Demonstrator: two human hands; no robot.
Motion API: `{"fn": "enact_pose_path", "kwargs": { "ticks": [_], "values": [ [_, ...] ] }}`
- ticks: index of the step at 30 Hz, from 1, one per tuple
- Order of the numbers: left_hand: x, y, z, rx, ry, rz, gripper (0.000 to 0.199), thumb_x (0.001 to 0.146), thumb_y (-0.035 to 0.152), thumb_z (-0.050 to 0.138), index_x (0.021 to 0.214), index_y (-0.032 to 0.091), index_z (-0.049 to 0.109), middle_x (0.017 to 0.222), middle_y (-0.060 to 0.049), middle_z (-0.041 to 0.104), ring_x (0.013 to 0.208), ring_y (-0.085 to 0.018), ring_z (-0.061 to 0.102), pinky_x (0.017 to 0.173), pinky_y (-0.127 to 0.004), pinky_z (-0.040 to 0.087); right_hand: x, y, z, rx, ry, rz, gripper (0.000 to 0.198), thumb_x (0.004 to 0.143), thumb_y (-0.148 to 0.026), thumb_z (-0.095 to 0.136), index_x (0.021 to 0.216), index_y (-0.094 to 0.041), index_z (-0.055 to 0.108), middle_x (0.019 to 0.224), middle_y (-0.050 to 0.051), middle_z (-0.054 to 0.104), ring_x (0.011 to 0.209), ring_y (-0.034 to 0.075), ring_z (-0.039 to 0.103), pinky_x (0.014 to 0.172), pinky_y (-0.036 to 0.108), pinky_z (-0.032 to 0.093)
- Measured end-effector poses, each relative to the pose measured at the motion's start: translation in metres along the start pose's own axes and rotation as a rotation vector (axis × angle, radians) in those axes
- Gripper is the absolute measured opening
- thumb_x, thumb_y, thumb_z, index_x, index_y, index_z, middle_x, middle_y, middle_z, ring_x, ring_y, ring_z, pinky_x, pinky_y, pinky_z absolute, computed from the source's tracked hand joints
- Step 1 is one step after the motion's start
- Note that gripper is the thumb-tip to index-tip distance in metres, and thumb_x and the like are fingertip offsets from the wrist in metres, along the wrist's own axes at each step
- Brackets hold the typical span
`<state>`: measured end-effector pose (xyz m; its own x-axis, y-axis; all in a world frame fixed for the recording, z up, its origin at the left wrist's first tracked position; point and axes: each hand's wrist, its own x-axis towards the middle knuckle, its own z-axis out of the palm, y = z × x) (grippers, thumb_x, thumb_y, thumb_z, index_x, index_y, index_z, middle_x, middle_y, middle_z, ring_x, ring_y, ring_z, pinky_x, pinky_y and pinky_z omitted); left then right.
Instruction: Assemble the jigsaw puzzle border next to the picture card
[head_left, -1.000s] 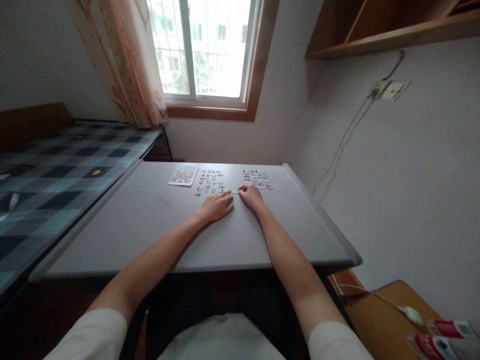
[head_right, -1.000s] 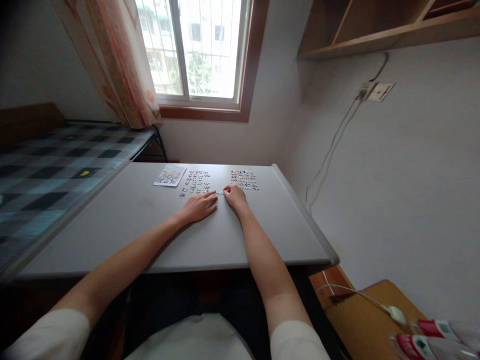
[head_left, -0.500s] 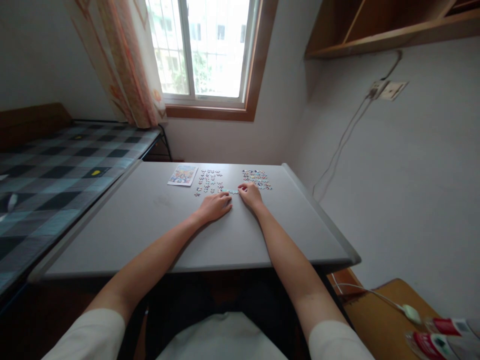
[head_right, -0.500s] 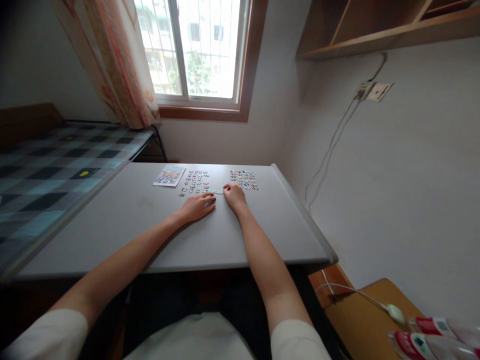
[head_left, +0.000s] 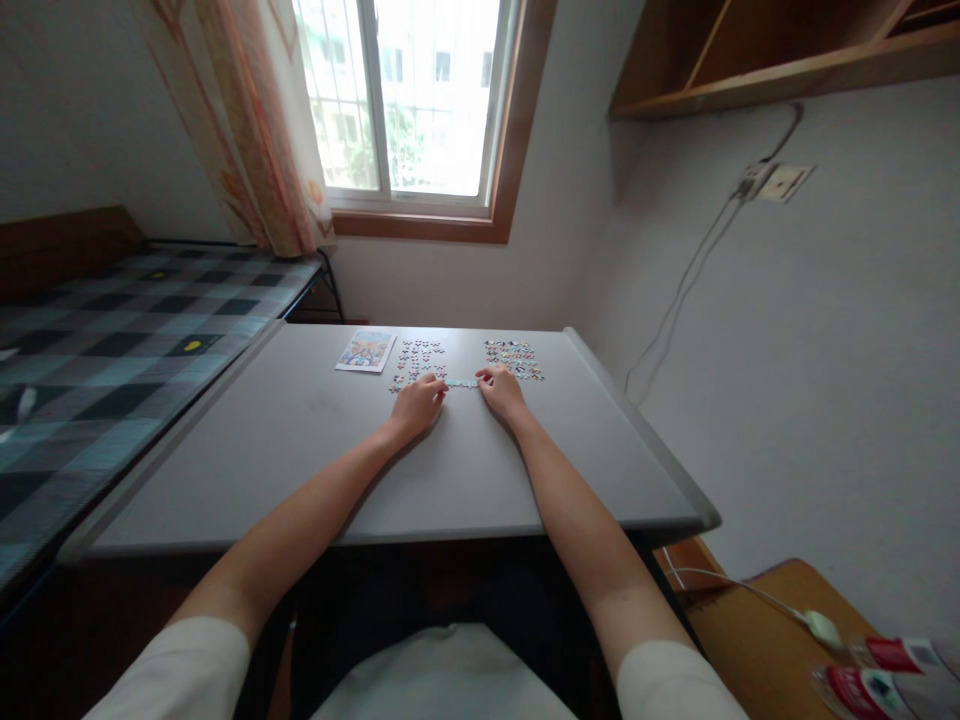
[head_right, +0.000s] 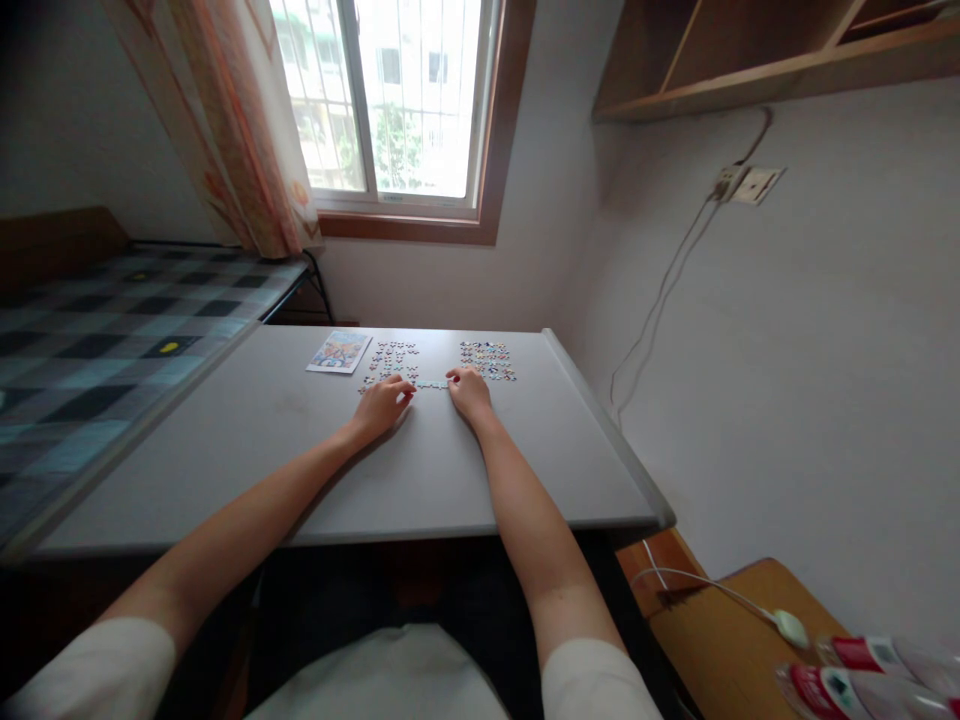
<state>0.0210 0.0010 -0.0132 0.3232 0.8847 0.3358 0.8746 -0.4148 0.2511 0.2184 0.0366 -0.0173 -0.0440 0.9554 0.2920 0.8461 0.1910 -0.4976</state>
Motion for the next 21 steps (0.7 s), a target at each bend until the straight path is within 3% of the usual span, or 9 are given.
{"fn": "enact_pose_path", "kwargs": {
  "ticks": [3, 7, 12, 21],
  "values": [
    [0.0013, -0.0018, -0.0021, 0.036, -0.032, -0.078, 0.03, 0.091, 0.035, 0.043, 0.095, 0.023, 0.069, 0.09, -0.006, 0.069, 0.081, -0.019, 0.064, 0.071, -0.028, 0.046, 0.0001, 0.0007, 0.0008, -0.009, -0.017, -0.011, 0.021, 0.08, -0.016, 0.055, 0.09, -0.021, 0.072, 0.09, 0.005, 0.064, 0.086, 0.015, 0.059, 0.086, 0.026, 0.043],
    [0.001, 0.0004, -0.0035, 0.085, -0.078, -0.164, 0.037, 0.094, 0.037, 0.033, 0.112, 0.026, 0.064, 0.09, -0.007, 0.07, 0.084, -0.021, 0.065, 0.074, -0.031, 0.046, 0.0007, 0.0021, 0.0018, -0.019, -0.041, -0.005, 0.021, 0.08, -0.016, 0.055, 0.09, -0.021, 0.073, 0.092, 0.005, 0.065, 0.087, 0.015, 0.059, 0.087, 0.025, 0.043],
    [-0.0017, 0.003, -0.0039, 0.064, -0.08, -0.06, 0.036, 0.089, 0.024, 0.039, 0.119, 0.028, 0.06, 0.115, -0.004, 0.062, 0.089, -0.018, 0.064, 0.077, -0.028, 0.047, 0.0008, 0.0024, 0.001, -0.016, -0.039, 0.008, 0.023, 0.08, -0.014, 0.054, 0.091, -0.021, 0.073, 0.095, 0.005, 0.065, 0.088, 0.015, 0.058, 0.088, 0.025, 0.043],
    [-0.0054, 0.0033, -0.0011, 0.07, -0.106, 0.091, 0.04, 0.089, 0.043, 0.042, 0.124, 0.029, 0.056, 0.138, -0.002, 0.048, 0.098, -0.022, 0.063, 0.081, -0.032, 0.048, -0.0024, -0.0029, -0.0038, -0.039, -0.045, 0.008, 0.023, 0.079, -0.015, 0.054, 0.089, -0.02, 0.074, 0.099, 0.007, 0.066, 0.091, 0.016, 0.059, 0.088, 0.024, 0.043]
  ]
}}
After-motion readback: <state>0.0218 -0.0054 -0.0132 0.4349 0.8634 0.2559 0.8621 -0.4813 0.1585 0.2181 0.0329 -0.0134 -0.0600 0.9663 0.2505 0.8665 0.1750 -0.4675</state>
